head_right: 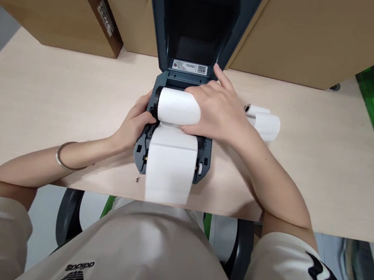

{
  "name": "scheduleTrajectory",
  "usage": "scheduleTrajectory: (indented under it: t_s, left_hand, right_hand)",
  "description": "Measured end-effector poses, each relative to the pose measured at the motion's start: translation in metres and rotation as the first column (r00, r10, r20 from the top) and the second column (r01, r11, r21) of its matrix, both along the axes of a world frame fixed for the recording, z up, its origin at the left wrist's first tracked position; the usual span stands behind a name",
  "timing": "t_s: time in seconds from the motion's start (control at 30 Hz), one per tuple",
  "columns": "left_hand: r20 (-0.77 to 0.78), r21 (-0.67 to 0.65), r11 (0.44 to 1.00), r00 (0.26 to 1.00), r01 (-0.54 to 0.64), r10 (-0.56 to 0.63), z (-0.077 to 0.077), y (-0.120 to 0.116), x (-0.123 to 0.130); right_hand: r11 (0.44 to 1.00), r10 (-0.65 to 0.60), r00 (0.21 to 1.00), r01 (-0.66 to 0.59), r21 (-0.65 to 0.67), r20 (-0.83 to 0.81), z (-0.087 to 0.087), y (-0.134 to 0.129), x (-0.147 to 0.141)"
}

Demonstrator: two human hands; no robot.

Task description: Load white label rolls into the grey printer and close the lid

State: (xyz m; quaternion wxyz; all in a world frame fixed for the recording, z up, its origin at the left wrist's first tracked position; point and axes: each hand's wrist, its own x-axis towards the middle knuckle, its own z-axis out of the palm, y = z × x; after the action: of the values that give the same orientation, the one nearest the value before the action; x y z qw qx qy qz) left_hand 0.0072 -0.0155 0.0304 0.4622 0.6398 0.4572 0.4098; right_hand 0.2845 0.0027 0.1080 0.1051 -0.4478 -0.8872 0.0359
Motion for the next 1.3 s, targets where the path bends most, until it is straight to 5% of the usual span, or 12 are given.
scheduleTrajectory:
  t_s: [0.2, 0.37, 0.5, 0.63, 1.03, 1.17, 1.3]
  left_hand:
    - [0.009, 0.018, 1.000, 1.000, 0.002, -0.002, -0.001, 0.002, 0.000]
    - [-0.016, 0.043, 0.999, 1.000, 0.006, -0.005, -0.001, 0.002, 0.000]
    - [-0.015, 0.041, 0.999, 1.000, 0.012, -0.012, -0.002, 0.001, 0.000]
    - [-0.004, 0.031, 0.999, 1.000, 0.020, -0.020, -0.003, 0.002, -0.001]
    - [-0.017, 0.018, 1.000, 1.000, 0.015, -0.015, -0.001, 0.002, 0.001]
    - [0.013, 0.006, 1.000, 1.000, 0.001, -0.001, -0.003, -0.001, -0.001]
    - [0.039, -0.004, 1.000, 0.999, 0.021, -0.021, -0.014, 0.001, -0.004]
  right_hand:
    - [0.999, 0.041, 0.998, -0.042, -0.033, -0.042, 0.003, -0.007, -0.004]
    - [0.987, 0.154, 0.984, -0.157, -0.021, -0.093, 0.020, -0.069, -0.011]
    - [0.960, 0.280, 0.955, -0.279, 0.027, -0.095, 0.001, -0.127, -0.013]
    - [0.953, 0.301, 0.954, -0.300, 0.044, -0.006, -0.022, -0.156, -0.015]
    - [0.945, 0.326, 0.936, -0.323, -0.041, 0.134, 0.015, -0.143, -0.017]
    - [0.943, 0.332, 0.941, -0.332, 0.000, 0.067, 0.011, -0.139, -0.020]
    - [0.930, 0.344, 0.932, -0.355, -0.093, -0.114, 0.032, -0.116, -0.008]
